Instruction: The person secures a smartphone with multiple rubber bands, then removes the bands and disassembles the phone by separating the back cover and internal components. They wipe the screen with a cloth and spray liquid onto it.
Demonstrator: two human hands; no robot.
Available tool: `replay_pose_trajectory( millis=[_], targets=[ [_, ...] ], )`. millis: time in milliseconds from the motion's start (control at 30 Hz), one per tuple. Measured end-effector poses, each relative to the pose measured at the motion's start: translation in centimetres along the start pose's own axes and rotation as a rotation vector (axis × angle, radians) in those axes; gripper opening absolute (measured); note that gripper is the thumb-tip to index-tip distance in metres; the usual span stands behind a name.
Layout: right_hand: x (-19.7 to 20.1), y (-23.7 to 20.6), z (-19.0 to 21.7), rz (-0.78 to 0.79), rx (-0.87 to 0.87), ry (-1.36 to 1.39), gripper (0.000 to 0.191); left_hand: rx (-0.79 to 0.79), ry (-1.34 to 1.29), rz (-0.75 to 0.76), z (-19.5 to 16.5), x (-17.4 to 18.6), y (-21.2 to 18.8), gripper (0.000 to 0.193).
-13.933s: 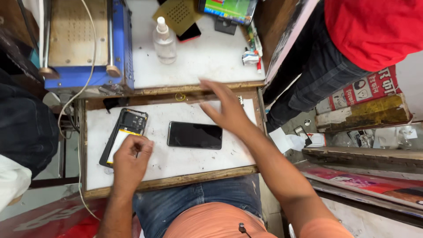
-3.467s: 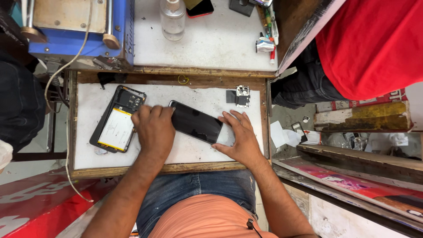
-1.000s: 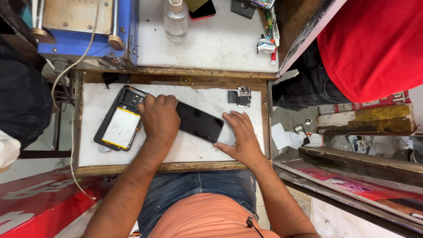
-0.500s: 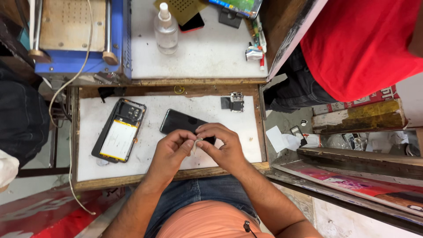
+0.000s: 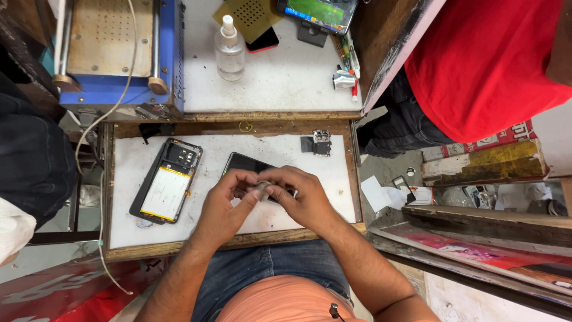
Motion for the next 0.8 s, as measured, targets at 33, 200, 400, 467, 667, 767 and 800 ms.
replay_pose_trajectory(
  millis=[33,200,400,467,667,767,800],
  targets=[
    [-0.1,0.1,-0.1,0.026,-0.053,0.017,0.035,-0.020,-0.012,0.011,-0.5,0.0,0.1,0.029],
    [0.1,1.0,1.8,0.067,0.040,-0.051,0.046,0.042,0.094,0.051,-1.6,0.2,0.7,0.014],
    [0.9,2.1,3.3,0.045,0.073,-0.086,0.022,-0.116,0.128,-0.107,-3.2,1.1,0.7,0.009],
    [1.1,2.4,2.9,0.045,-0.028,-0.109,0.014,-0.102,0.079,-0.128,-3.4,1.1,0.8,0.008],
    [1.5,3.6,3.0,0.076,0.048,-0.259,0.016,0.116,0.065,-0.096,-3.5,1.8,2.3,0.012],
    [2.6,5.1,3.7,-0.089,0.248,-0.310,0.012,0.068,0.007,-0.137,-4.5,3.4,4.1,0.008],
    [2.8,5.9,3.2,-0.101,0.207,-0.265,0.013,-0.038,-0.124,-0.132,-5.4,4.1,5.2,0.007]
  ],
)
Point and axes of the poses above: each hand's wrist, its own y-axis towards the middle knuckle, its own x-axis out of the back of the hand, z = x × y, the point moved 6 cm from there along y, towards the middle knuckle, and after that the axes turned 7 degrees about x, right-handed, at the moved point
